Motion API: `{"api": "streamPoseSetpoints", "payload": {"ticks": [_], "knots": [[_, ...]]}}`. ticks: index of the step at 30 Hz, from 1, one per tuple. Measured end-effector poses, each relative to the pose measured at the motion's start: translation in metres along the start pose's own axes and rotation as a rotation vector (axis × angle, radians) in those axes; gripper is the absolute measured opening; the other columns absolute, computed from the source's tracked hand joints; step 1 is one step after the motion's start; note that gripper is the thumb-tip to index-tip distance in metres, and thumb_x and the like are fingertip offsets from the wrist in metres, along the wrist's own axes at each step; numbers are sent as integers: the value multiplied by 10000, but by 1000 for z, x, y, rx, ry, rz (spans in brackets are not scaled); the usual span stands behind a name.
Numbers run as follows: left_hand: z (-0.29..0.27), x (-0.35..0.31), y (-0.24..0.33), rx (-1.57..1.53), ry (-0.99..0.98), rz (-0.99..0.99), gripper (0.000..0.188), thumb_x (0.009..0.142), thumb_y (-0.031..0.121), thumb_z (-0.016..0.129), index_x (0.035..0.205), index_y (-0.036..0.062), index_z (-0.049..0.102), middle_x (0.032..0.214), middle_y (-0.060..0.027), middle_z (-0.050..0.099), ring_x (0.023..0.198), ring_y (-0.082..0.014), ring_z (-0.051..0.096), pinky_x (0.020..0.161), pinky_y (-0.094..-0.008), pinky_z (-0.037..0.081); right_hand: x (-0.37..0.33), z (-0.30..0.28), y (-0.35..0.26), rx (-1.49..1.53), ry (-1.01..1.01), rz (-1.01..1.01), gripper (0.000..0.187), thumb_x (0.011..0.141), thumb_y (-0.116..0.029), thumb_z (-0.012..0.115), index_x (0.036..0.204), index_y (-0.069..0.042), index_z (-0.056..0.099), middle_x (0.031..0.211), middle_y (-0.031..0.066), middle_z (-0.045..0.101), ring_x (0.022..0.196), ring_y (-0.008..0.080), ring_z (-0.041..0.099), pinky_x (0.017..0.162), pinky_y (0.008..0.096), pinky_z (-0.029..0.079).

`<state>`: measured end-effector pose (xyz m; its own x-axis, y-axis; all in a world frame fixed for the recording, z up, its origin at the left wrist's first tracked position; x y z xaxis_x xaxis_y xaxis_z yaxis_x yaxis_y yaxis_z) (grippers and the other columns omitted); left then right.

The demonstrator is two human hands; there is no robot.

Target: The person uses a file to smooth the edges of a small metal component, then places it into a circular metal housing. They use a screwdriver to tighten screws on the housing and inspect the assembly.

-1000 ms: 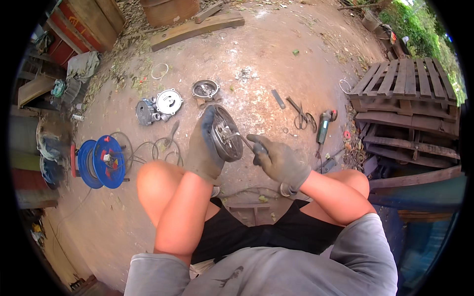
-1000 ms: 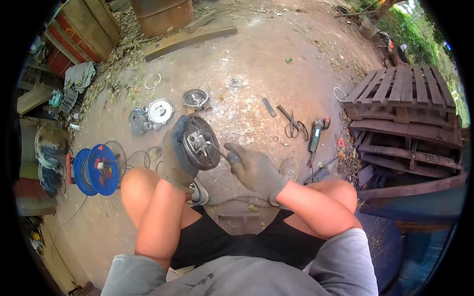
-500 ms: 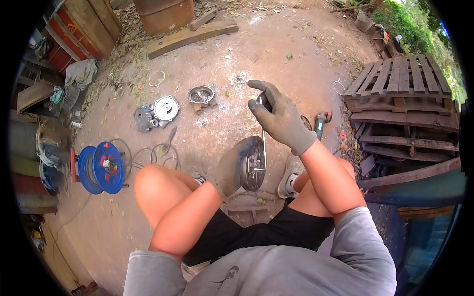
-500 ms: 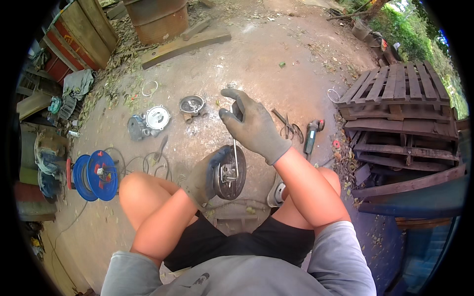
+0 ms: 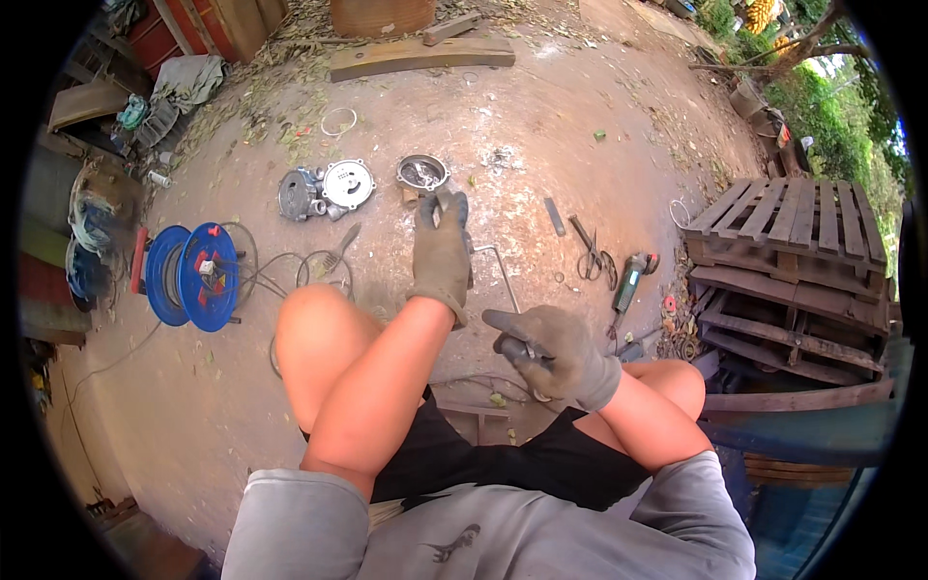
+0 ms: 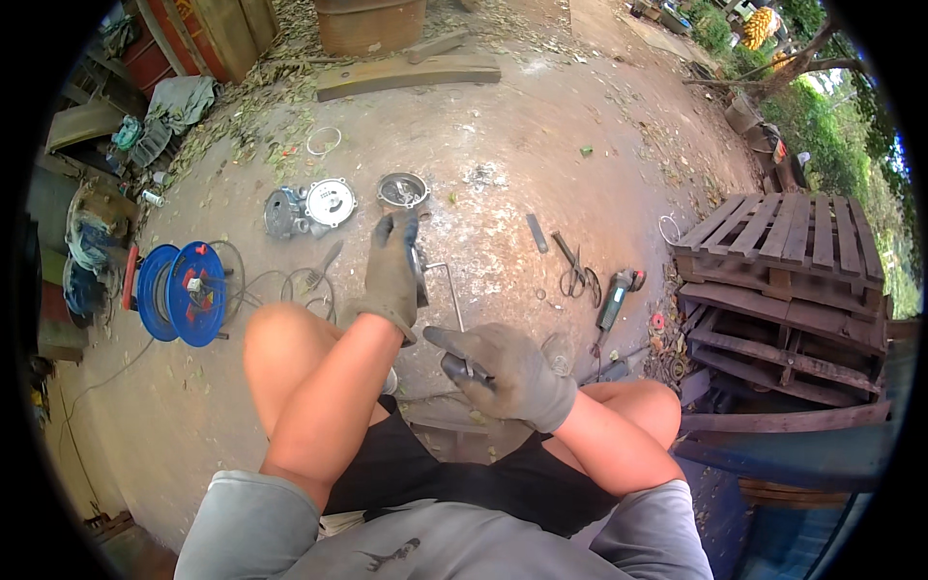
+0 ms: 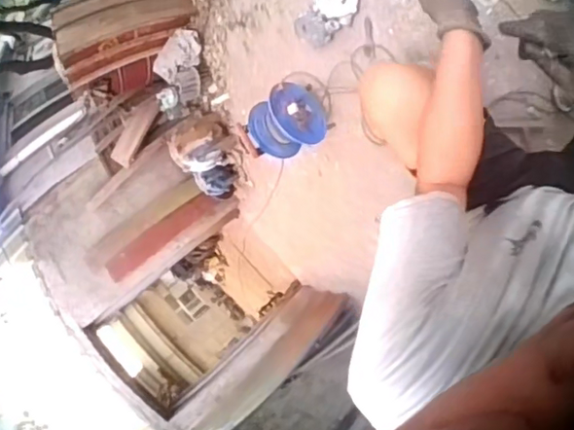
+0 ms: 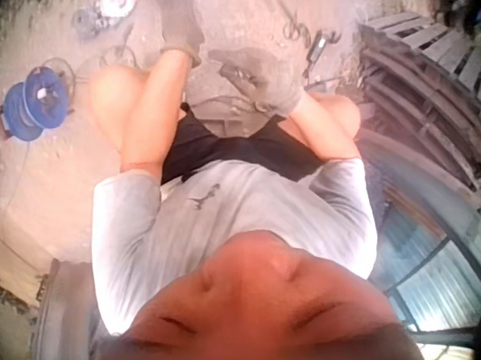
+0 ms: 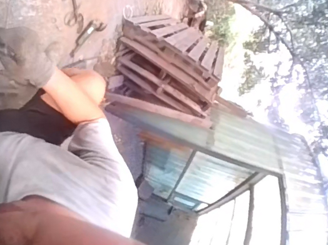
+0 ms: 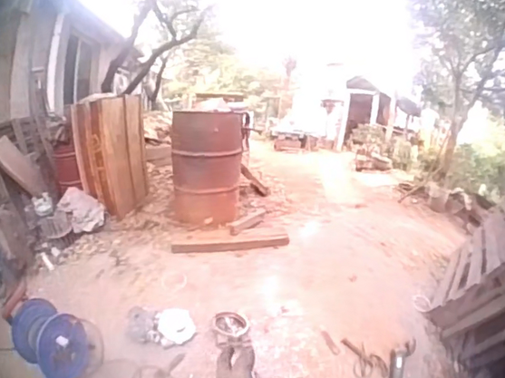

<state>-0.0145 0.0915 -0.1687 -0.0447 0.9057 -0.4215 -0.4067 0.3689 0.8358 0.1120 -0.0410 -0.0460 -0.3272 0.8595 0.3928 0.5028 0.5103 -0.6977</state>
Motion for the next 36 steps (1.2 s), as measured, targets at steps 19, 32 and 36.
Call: {"api": "streamPoseSetpoints", "payload": {"ticks": [19, 32, 36], "knots": [[-4, 8, 16, -461, -5, -101, 421, 1098, 428, 613, 1350, 95, 665, 1117, -85, 729, 961, -219, 717, 834, -406, 619, -20, 12, 66, 129, 52, 487, 463, 1109, -156, 529, 1529, 21, 616, 712, 48, 645, 650, 158, 635, 651, 316, 517], [41, -79, -70, -112, -582, -420, 350, 1152, 260, 533, 1397, 34, 639, 1161, -92, 726, 991, -174, 731, 857, -339, 624, 61, -60, 120, -41, 53, 561, 324, 1035, -229, 685, 1304, -74, 779, 824, 61, 698, 697, 145, 639, 681, 327, 531], [43, -82, -2, -343, -414, -413, 336, 1155, 336, 560, 1273, 49, 689, 1039, -70, 738, 886, -180, 738, 784, -342, 634, 11, -34, 161, 149, 119, 695, 329, 1112, -251, 586, 1302, -58, 774, 880, 3, 685, 726, 99, 610, 673, 270, 495]]}}
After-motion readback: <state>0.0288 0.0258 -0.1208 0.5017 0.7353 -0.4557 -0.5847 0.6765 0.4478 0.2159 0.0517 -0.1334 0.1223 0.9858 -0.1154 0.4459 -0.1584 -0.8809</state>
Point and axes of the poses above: each hand's wrist, its own x-axis towards the middle knuckle, its own z-axis out of the palm, y = z × x, the point moved 7 cm from there along x, towards the middle knuckle
